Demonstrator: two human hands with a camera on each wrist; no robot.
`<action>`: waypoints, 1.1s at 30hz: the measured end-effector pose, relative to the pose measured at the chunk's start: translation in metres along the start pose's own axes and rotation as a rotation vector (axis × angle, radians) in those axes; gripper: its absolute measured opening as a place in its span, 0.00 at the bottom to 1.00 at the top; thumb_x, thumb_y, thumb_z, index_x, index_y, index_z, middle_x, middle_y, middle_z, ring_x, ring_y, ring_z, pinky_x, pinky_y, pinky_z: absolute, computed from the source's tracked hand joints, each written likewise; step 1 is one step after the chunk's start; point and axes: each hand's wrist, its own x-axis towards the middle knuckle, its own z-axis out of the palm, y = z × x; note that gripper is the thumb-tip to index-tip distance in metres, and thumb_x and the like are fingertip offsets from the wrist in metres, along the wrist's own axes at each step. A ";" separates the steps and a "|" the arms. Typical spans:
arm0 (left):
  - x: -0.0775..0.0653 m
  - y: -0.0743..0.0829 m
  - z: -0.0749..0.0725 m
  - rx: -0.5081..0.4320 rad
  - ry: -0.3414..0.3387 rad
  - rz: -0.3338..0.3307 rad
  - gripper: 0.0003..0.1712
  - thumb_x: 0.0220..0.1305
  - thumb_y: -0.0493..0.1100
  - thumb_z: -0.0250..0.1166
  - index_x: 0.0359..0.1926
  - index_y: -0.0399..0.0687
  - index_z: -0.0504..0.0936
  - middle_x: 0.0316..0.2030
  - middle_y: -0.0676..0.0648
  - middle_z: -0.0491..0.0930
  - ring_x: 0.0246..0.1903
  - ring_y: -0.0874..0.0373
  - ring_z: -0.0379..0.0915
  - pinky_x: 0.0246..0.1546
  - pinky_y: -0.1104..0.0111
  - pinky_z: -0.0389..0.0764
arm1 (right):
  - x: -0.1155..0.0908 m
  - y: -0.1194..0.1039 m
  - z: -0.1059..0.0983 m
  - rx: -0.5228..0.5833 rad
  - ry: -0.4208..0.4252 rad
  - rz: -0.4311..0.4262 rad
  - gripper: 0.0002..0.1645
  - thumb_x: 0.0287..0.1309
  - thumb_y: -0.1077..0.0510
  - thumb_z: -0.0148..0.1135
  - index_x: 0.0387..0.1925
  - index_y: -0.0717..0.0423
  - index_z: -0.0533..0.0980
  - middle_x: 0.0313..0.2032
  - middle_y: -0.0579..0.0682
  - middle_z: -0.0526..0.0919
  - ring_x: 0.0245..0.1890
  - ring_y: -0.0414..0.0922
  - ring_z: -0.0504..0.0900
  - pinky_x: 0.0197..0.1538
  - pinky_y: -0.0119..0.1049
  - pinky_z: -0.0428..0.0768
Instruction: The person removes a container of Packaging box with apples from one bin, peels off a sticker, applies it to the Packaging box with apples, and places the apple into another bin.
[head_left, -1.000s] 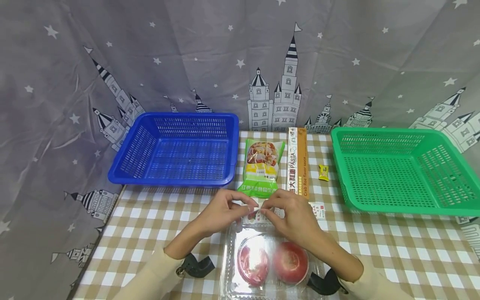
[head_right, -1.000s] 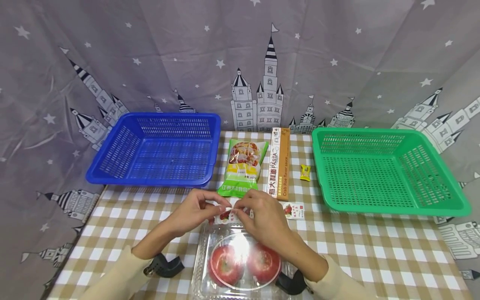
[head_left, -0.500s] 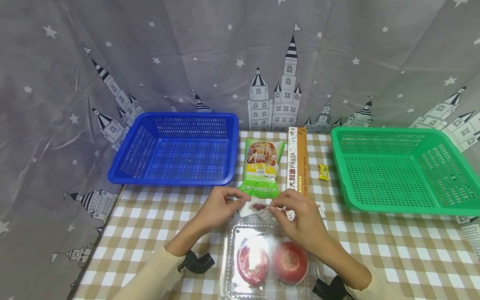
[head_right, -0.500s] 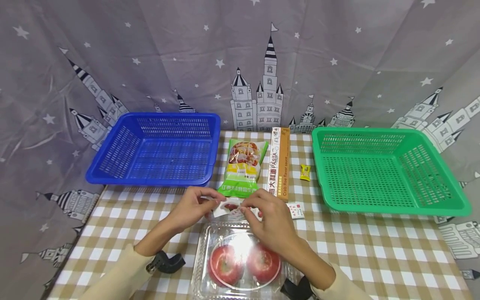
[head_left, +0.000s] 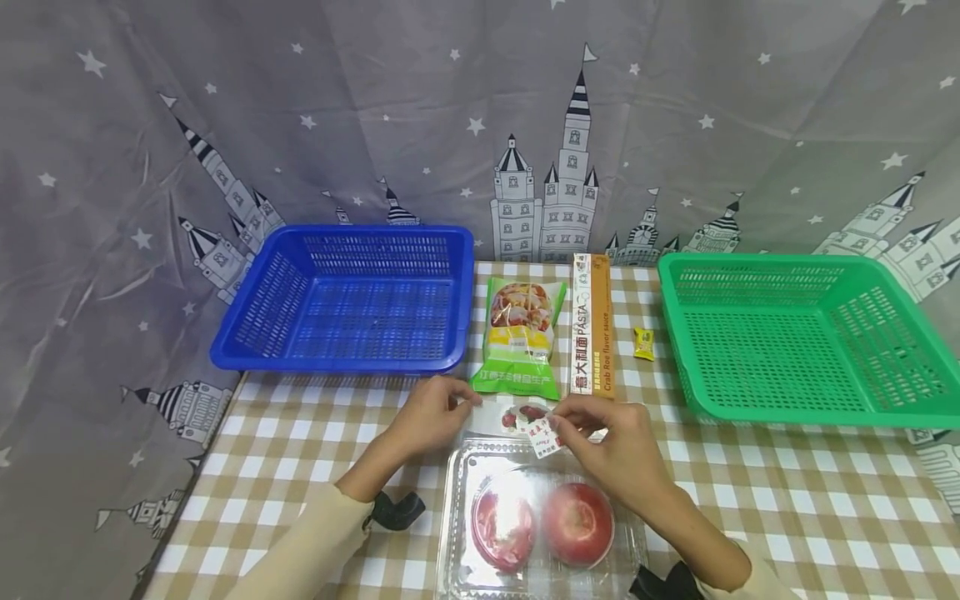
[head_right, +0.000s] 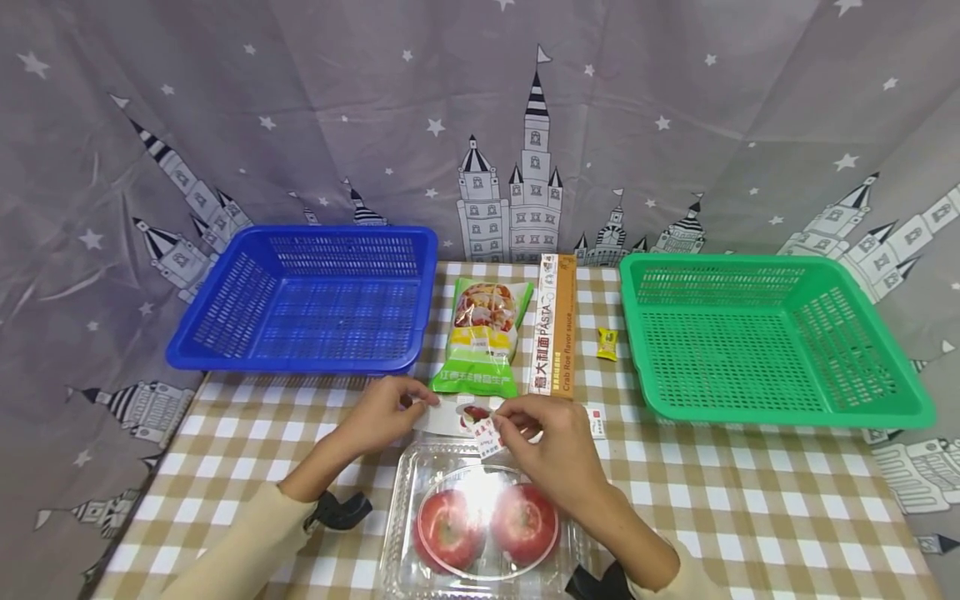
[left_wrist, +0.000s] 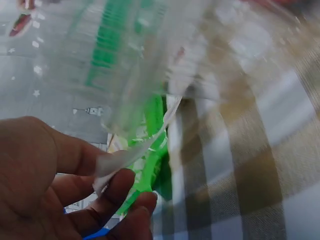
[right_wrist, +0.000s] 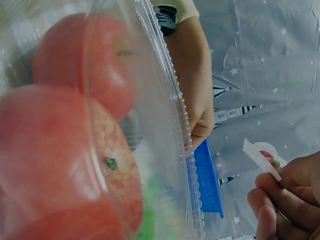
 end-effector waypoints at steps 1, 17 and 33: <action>0.000 -0.001 0.001 0.016 -0.003 0.003 0.10 0.57 0.32 0.62 0.38 0.42 0.87 0.21 0.54 0.73 0.16 0.62 0.63 0.20 0.67 0.69 | -0.001 0.000 -0.001 0.011 0.001 0.009 0.12 0.49 0.73 0.71 0.30 0.54 0.83 0.27 0.41 0.85 0.23 0.36 0.81 0.28 0.29 0.81; -0.026 -0.004 0.001 0.221 0.175 0.136 0.10 0.55 0.35 0.64 0.38 0.46 0.87 0.44 0.46 0.82 0.46 0.46 0.77 0.47 0.54 0.76 | -0.019 -0.005 -0.016 0.076 -0.061 0.243 0.19 0.52 0.70 0.71 0.48 0.61 0.83 0.29 0.46 0.85 0.28 0.39 0.83 0.34 0.34 0.83; -0.099 0.008 -0.003 0.089 0.109 -0.071 0.09 0.66 0.44 0.64 0.47 0.57 0.84 0.30 0.65 0.78 0.25 0.72 0.73 0.28 0.71 0.75 | -0.045 -0.014 -0.022 0.293 0.060 0.365 0.23 0.49 0.77 0.68 0.49 0.66 0.80 0.35 0.57 0.84 0.29 0.43 0.85 0.28 0.37 0.83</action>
